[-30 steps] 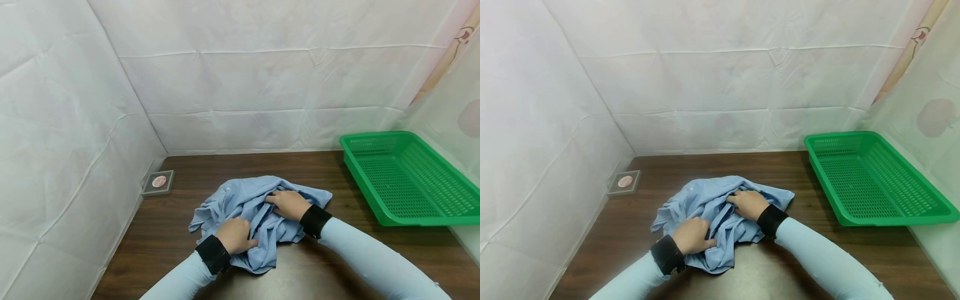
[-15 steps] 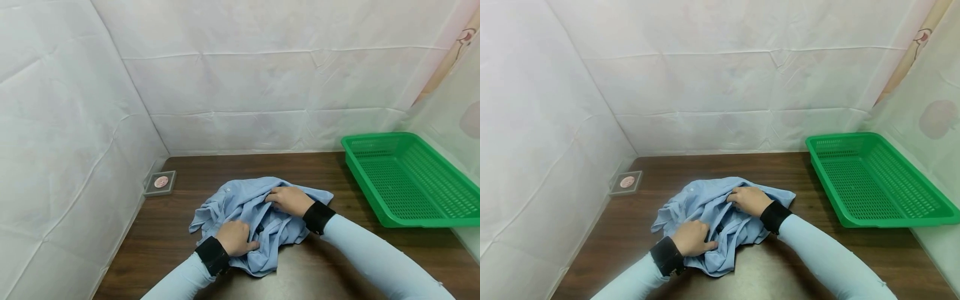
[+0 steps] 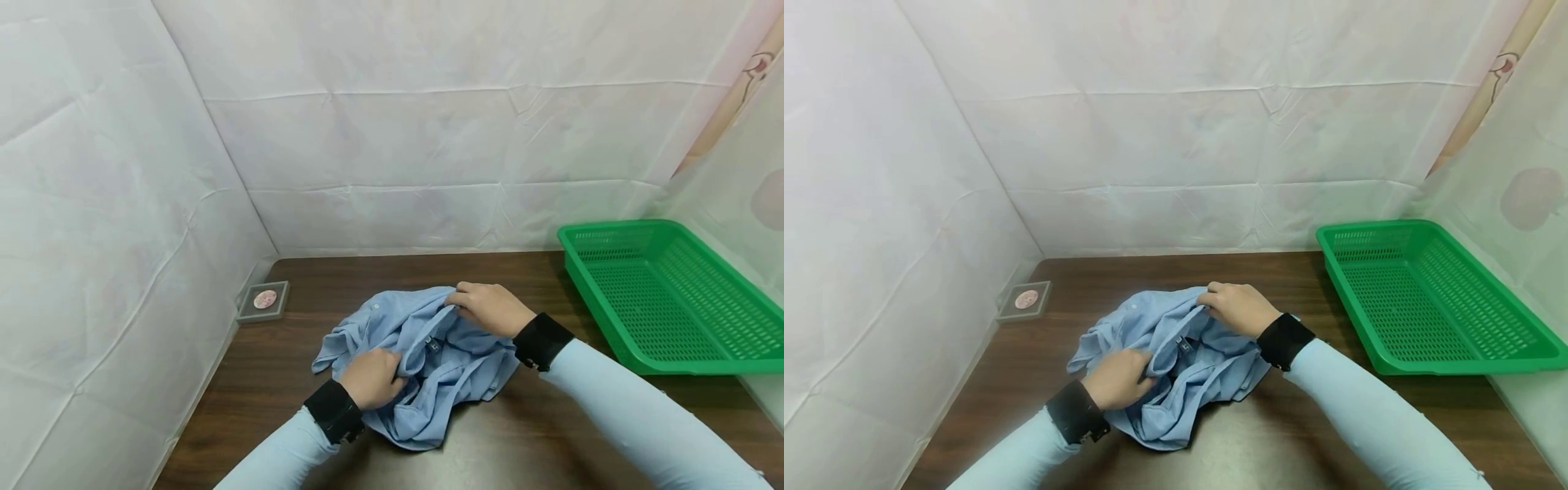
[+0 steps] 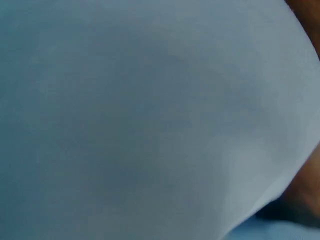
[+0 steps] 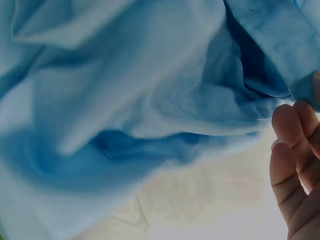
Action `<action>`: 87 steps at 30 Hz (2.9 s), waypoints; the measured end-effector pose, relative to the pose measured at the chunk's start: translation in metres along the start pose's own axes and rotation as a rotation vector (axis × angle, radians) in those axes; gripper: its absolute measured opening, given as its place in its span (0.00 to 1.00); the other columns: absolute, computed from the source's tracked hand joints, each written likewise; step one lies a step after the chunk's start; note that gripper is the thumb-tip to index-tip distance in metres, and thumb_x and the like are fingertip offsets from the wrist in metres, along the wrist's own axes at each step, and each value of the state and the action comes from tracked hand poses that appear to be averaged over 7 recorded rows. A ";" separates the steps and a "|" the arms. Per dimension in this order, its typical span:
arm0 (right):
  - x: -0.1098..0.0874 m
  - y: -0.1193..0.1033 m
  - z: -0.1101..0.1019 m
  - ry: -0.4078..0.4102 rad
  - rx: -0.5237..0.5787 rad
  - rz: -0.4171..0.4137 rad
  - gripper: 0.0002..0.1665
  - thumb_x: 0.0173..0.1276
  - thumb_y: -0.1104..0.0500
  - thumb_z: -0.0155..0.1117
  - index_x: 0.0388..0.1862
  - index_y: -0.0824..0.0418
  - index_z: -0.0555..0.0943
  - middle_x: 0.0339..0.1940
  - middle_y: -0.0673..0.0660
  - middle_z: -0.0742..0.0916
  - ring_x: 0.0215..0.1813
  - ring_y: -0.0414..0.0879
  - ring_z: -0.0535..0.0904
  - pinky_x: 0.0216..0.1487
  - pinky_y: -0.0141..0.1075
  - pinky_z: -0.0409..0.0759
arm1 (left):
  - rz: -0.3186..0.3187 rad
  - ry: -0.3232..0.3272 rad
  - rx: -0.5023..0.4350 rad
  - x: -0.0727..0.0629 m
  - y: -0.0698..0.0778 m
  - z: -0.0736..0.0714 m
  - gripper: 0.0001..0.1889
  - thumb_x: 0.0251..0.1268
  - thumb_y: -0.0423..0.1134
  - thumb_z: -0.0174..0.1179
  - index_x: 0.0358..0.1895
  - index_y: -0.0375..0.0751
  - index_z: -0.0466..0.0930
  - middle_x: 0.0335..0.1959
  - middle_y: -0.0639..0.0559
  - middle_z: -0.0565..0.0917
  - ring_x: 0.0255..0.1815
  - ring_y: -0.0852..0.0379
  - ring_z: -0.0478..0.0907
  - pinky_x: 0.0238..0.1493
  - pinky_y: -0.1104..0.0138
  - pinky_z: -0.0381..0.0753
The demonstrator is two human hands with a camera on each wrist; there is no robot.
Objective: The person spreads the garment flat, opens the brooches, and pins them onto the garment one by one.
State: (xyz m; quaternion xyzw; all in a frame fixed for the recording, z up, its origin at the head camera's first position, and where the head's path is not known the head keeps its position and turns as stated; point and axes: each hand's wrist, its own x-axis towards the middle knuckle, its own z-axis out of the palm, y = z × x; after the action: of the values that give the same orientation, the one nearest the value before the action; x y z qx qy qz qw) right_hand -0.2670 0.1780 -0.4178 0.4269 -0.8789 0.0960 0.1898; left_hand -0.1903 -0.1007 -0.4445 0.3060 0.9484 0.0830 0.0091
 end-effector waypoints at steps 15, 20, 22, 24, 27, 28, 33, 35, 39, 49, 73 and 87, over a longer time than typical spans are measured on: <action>0.001 0.006 -0.047 0.065 -0.040 0.006 0.14 0.59 0.61 0.73 0.45 0.55 0.83 0.34 0.50 0.76 0.31 0.40 0.73 0.28 0.31 0.74 | 0.013 0.179 -0.032 0.000 -0.017 -0.055 0.11 0.70 0.40 0.57 0.27 0.49 0.69 0.18 0.59 0.67 0.18 0.63 0.65 0.19 0.69 0.66; 0.005 0.004 -0.062 0.106 0.048 -0.012 0.12 0.63 0.64 0.68 0.45 0.59 0.80 0.47 0.55 0.81 0.49 0.49 0.78 0.53 0.48 0.76 | -0.030 0.184 -0.082 -0.001 -0.021 -0.079 0.06 0.73 0.40 0.53 0.34 0.47 0.72 0.19 0.59 0.70 0.18 0.64 0.67 0.19 0.70 0.68; 0.007 0.001 -0.068 0.118 0.082 -0.005 0.10 0.65 0.65 0.65 0.45 0.60 0.78 0.45 0.54 0.82 0.49 0.48 0.79 0.58 0.56 0.71 | -0.038 0.202 -0.091 -0.001 -0.022 -0.088 0.05 0.74 0.40 0.52 0.36 0.46 0.73 0.20 0.59 0.71 0.19 0.64 0.68 0.18 0.70 0.68; 0.009 -0.002 -0.075 0.128 0.111 0.005 0.10 0.67 0.65 0.63 0.46 0.60 0.76 0.40 0.52 0.82 0.41 0.45 0.79 0.56 0.54 0.72 | -0.030 0.228 -0.097 0.000 -0.024 -0.097 0.05 0.74 0.39 0.52 0.38 0.45 0.73 0.21 0.59 0.72 0.19 0.63 0.68 0.18 0.70 0.68; 0.012 -0.006 -0.085 0.142 0.142 0.023 0.08 0.69 0.66 0.60 0.46 0.59 0.75 0.32 0.48 0.77 0.31 0.40 0.70 0.43 0.41 0.70 | -0.003 0.269 -0.095 0.002 -0.027 -0.110 0.04 0.74 0.38 0.52 0.38 0.44 0.74 0.21 0.58 0.72 0.19 0.63 0.69 0.18 0.70 0.68; 0.012 -0.007 -0.089 0.145 0.158 0.027 0.08 0.70 0.66 0.59 0.46 0.59 0.75 0.31 0.47 0.76 0.30 0.40 0.68 0.40 0.39 0.67 | 0.007 0.280 -0.092 0.002 -0.028 -0.114 0.04 0.74 0.38 0.52 0.39 0.44 0.74 0.22 0.58 0.72 0.19 0.63 0.69 0.18 0.70 0.68; 0.013 -0.013 -0.109 0.162 0.213 0.036 0.07 0.73 0.66 0.55 0.46 0.58 0.72 0.33 0.47 0.73 0.32 0.39 0.66 0.33 0.33 0.65 | 0.050 0.333 -0.080 0.003 -0.029 -0.135 0.04 0.74 0.39 0.52 0.39 0.43 0.74 0.23 0.57 0.74 0.20 0.62 0.69 0.20 0.68 0.69; 0.013 -0.016 -0.117 0.170 0.221 0.035 0.08 0.73 0.67 0.55 0.47 0.58 0.71 0.34 0.48 0.74 0.32 0.39 0.66 0.32 0.33 0.65 | 0.067 0.360 -0.076 0.002 -0.029 -0.143 0.04 0.74 0.38 0.52 0.39 0.43 0.74 0.24 0.57 0.74 0.22 0.61 0.70 0.22 0.67 0.70; 0.011 -0.024 -0.130 0.194 0.197 0.033 0.09 0.71 0.68 0.56 0.47 0.59 0.71 0.34 0.48 0.74 0.32 0.39 0.66 0.31 0.33 0.64 | 0.100 0.419 -0.072 0.003 -0.029 -0.155 0.04 0.74 0.37 0.51 0.39 0.43 0.75 0.24 0.56 0.75 0.23 0.59 0.71 0.25 0.65 0.71; 0.005 -0.043 -0.163 0.180 0.209 -0.030 0.30 0.52 0.61 0.77 0.53 0.56 0.74 0.32 0.41 0.78 0.29 0.31 0.72 0.32 0.21 0.69 | 0.170 0.504 -0.099 -0.003 -0.028 -0.171 0.06 0.75 0.34 0.50 0.44 0.40 0.76 0.29 0.53 0.79 0.24 0.59 0.71 0.27 0.66 0.71; -0.051 -0.013 -0.177 0.010 0.076 0.030 0.28 0.47 0.77 0.72 0.42 0.49 0.82 0.27 0.38 0.66 0.30 0.32 0.61 0.29 0.26 0.60 | 0.211 0.417 -0.242 0.000 -0.048 -0.150 0.05 0.74 0.34 0.51 0.42 0.42 0.78 0.26 0.57 0.75 0.22 0.63 0.67 0.25 0.68 0.70; -0.060 0.028 -0.099 -0.111 0.175 0.330 0.18 0.57 0.77 0.61 0.39 0.57 0.82 0.27 0.48 0.70 0.31 0.42 0.65 0.32 0.35 0.65 | -0.059 0.283 -0.304 0.042 -0.085 -0.069 0.05 0.73 0.38 0.54 0.41 0.46 0.79 0.31 0.56 0.82 0.28 0.61 0.77 0.32 0.63 0.76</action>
State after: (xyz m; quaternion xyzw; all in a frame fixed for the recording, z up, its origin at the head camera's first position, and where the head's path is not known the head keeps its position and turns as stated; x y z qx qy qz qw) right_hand -0.2309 0.2707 -0.3531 0.2964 -0.9344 0.1782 0.0850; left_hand -0.2787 -0.1546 -0.3889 0.2583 0.9253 0.2671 -0.0759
